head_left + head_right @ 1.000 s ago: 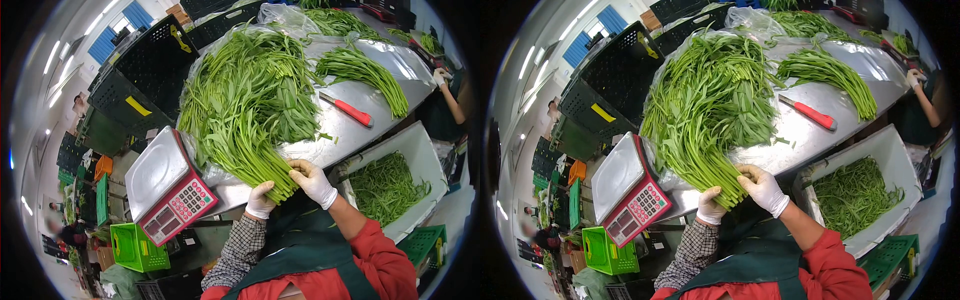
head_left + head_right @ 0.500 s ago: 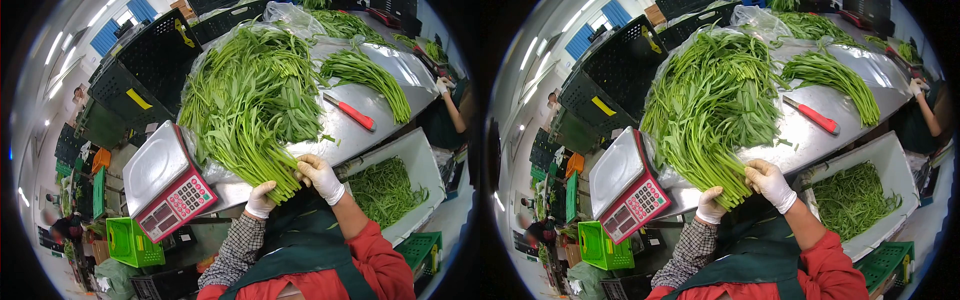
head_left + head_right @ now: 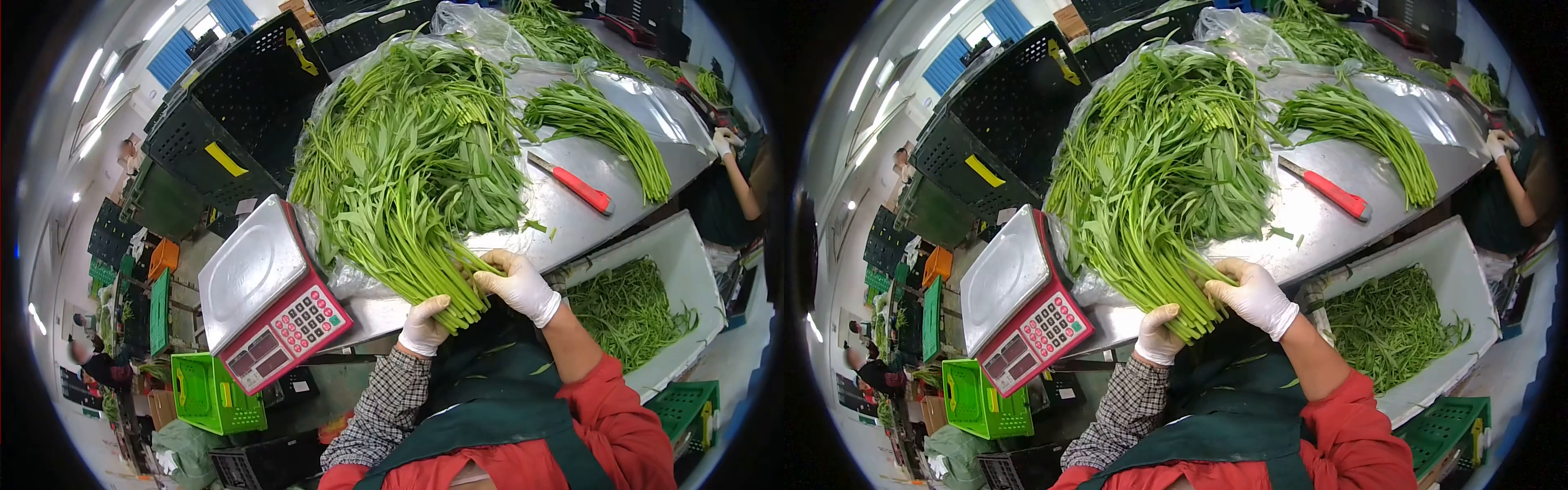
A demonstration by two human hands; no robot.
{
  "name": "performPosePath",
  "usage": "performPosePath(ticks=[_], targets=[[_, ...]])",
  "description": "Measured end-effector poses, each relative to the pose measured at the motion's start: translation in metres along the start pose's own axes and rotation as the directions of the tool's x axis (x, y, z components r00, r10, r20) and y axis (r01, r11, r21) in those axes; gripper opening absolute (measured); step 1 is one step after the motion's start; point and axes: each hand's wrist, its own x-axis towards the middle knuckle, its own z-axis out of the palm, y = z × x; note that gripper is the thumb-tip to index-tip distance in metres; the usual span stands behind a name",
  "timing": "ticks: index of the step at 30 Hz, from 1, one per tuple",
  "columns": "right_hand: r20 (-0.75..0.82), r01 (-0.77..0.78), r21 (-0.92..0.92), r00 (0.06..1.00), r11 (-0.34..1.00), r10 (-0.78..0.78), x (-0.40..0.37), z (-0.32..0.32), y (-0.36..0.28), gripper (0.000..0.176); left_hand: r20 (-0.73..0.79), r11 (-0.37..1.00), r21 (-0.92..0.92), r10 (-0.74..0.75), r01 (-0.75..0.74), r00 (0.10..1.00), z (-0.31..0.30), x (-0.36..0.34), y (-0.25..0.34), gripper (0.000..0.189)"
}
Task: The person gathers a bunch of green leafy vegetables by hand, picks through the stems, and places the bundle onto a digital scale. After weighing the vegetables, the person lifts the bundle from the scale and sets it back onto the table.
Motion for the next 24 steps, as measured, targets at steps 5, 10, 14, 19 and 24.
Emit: performPosePath(ticks=[5,10,14,19,24], targets=[[0.025,-0.037,0.029,0.999,0.999,0.036,0.000,-0.002,-0.008,0.024,-0.016,1.000,-0.009,0.019,-0.019,1.000,0.005,0.002,-0.004,0.056],[0.044,-0.045,-0.171,0.998,0.984,0.054,0.009,-0.006,-0.003,0.022,0.003,0.999,0.052,0.010,-0.010,1.000,-0.001,0.002,-0.003,0.058],[0.040,-0.089,-0.165,0.994,0.982,0.097,0.009,-0.002,-0.016,0.022,0.025,1.000,0.029,-0.008,0.007,1.000,-0.001,0.002,-0.003,0.058],[0.101,-0.079,0.017,0.992,0.997,0.077,0.015,-0.007,-0.023,0.023,-0.004,0.997,0.079,0.026,-0.025,1.000,0.005,0.005,-0.004,0.059],[0.146,-0.166,-0.034,0.975,0.986,0.169,0.013,-0.005,-0.030,0.025,0.083,1.000,0.016,-0.015,0.014,0.996,-0.002,0.007,-0.004,0.057]])
